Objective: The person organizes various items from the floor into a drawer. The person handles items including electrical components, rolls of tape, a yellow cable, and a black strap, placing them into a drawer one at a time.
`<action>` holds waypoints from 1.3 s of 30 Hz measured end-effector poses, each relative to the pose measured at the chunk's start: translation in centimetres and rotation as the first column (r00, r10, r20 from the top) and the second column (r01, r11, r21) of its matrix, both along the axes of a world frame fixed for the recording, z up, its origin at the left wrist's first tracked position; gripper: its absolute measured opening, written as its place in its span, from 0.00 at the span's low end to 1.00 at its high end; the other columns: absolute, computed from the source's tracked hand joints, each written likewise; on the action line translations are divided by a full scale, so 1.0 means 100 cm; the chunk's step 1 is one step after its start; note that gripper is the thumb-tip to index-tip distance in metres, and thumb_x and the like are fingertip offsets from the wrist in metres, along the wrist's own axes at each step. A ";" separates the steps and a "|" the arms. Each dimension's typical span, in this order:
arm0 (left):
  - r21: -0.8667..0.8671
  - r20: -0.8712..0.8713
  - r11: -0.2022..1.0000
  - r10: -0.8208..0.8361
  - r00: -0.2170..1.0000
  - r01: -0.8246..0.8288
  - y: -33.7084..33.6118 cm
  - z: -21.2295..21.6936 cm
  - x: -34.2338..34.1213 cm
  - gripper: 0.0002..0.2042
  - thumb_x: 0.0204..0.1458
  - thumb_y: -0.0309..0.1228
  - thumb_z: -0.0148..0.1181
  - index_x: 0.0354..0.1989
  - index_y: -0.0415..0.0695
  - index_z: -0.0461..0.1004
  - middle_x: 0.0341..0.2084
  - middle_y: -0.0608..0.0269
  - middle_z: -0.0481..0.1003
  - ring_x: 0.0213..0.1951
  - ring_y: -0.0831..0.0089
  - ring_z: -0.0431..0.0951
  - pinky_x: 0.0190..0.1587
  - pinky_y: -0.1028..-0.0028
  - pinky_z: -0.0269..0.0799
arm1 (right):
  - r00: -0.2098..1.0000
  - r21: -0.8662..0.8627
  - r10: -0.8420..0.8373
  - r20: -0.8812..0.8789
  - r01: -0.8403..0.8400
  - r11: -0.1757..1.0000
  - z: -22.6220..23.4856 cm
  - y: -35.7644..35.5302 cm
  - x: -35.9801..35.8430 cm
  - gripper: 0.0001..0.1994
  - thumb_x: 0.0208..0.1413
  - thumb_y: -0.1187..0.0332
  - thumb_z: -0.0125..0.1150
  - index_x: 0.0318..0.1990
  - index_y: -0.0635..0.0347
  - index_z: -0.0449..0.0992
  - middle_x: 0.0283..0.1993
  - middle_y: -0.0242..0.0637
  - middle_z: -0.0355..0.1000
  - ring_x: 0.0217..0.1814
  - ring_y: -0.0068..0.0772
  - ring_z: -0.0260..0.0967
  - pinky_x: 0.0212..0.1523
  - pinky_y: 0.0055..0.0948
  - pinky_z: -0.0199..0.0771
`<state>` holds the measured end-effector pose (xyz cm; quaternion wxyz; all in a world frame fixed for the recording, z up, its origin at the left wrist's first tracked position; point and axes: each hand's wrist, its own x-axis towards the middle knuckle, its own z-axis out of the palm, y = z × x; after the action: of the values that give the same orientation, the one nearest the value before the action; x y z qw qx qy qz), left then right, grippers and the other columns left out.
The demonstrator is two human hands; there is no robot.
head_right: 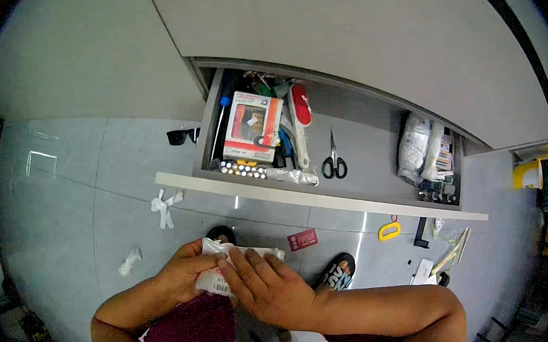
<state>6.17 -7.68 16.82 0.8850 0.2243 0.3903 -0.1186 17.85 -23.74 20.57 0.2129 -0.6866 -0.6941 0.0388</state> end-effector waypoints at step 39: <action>0.751 0.400 0.603 -0.091 0.912 -0.269 0.077 0.029 0.092 0.09 0.51 0.26 0.58 0.38 0.34 0.69 0.27 0.51 0.76 0.31 0.69 0.78 0.37 0.72 0.76 | 0.947 -0.754 -0.211 -0.241 -0.046 0.656 -0.107 0.025 0.237 0.21 0.39 0.78 0.58 0.47 0.60 0.73 0.44 0.49 0.69 0.47 0.50 0.67 0.50 0.36 0.67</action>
<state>15.33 0.04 19.75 0.7580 0.5912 0.2243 0.1601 41.52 -21.22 9.85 0.0177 -0.7292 -0.5413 0.4183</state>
